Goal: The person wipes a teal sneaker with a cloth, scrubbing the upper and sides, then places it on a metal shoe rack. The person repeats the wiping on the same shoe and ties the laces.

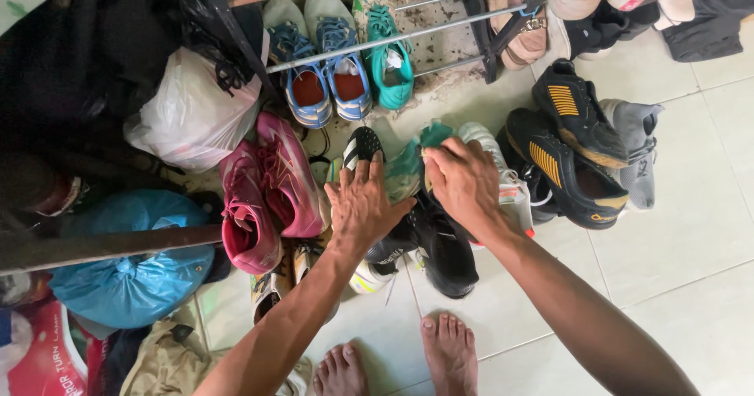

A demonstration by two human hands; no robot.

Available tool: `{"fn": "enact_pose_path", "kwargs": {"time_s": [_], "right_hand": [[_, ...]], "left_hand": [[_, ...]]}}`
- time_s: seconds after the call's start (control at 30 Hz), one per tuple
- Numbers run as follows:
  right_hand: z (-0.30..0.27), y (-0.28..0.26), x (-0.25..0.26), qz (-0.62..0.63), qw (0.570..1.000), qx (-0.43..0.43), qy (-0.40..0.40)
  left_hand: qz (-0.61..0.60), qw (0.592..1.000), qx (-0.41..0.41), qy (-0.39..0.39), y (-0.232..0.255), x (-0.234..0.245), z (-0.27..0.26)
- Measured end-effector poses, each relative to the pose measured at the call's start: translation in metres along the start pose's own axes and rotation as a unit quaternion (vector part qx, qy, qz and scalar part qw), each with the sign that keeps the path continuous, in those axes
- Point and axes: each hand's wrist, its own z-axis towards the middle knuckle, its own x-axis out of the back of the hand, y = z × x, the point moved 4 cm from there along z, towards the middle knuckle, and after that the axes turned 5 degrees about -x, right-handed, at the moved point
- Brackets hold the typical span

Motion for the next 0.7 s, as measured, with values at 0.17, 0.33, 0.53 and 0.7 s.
{"fn": "enact_pose_path", "kwargs": {"time_s": [0.17, 0.33, 0.53, 0.7], "right_hand": [[-0.003, -0.006, -0.002, 0.153, 0.98, -0.04, -0.123], [0.025, 0.024, 0.021, 0.204, 0.965, -0.102, -0.133], [0.024, -0.029, -0.008, 0.098, 0.974, 0.077, -0.189], [0.029, -0.048, -0.003, 0.034, 0.975, 0.091, -0.199]], "left_hand": [[0.023, 1.0, -0.021, 0.007, -0.004, -0.011, -0.004], [0.036, 0.998, -0.049, 0.02, -0.003, -0.01, -0.016], [0.005, 0.999, -0.036, -0.007, -0.001, -0.007, -0.012], [-0.013, 1.0, -0.02, 0.004, -0.001, -0.006, -0.018]]}}
